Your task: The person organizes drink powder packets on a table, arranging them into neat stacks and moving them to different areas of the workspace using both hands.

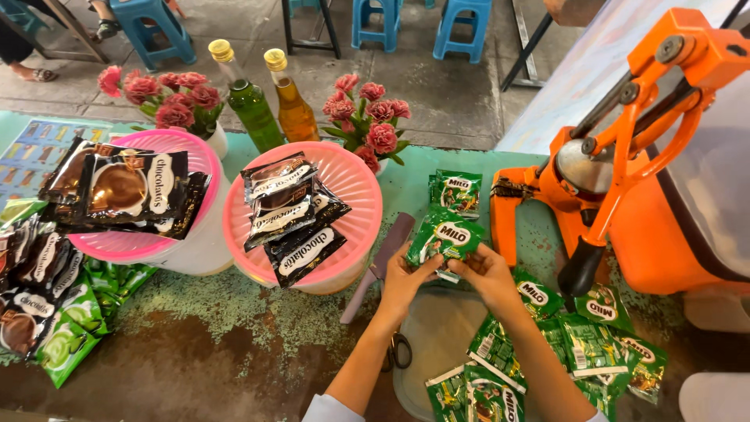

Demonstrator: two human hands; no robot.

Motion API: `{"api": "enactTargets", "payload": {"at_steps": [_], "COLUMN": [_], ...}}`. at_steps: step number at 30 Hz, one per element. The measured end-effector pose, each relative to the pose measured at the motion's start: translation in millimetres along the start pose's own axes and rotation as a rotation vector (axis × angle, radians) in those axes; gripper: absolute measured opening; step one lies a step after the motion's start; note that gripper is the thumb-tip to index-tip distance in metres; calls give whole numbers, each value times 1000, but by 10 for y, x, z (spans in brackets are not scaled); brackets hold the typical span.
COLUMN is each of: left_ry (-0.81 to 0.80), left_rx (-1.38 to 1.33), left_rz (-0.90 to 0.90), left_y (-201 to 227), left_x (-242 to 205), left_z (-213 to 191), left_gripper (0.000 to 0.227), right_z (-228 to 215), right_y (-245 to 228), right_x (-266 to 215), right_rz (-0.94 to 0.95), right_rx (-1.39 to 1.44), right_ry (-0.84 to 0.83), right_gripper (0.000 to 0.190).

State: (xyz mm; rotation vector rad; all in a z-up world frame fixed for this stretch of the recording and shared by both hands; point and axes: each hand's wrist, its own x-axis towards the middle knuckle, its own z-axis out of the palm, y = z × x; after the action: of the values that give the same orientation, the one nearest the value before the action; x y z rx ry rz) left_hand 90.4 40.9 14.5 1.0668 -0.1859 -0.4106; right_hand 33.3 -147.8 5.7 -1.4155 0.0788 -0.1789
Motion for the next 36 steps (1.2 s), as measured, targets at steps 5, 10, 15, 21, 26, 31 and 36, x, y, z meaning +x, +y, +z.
{"api": "enactTargets", "payload": {"at_steps": [5,10,15,21,26,31,36], "left_ry": [-116,-26,-72,-125,36,124,146], "left_rx": [191,461,502,690,995,1123,1155], "left_rz": [122,-10,209,-77,61,163,229], "left_y": [106,198,197,282,92,-209,-343], "left_x": [77,148,365,269,232,217,231], "left_z": [-133,-72,-86,-72,-127,-207,-212], "left_gripper": [24,27,32,44,44,40,37], "right_z": [-46,41,-127,58,228,353,332], "right_y": [-136,-277,-288,-283,-230,-223,-220], "right_x": [62,107,205,37,-33,-76,-56], "right_rz": [121,73,-189,27,-129,-80,-251], "right_rx": [-119,-152,-288,-244,-787,-938,-1034], "right_ry": [-23,162,234,340,320,328,352], "right_gripper": [38,51,53,56,33,33,31]}}
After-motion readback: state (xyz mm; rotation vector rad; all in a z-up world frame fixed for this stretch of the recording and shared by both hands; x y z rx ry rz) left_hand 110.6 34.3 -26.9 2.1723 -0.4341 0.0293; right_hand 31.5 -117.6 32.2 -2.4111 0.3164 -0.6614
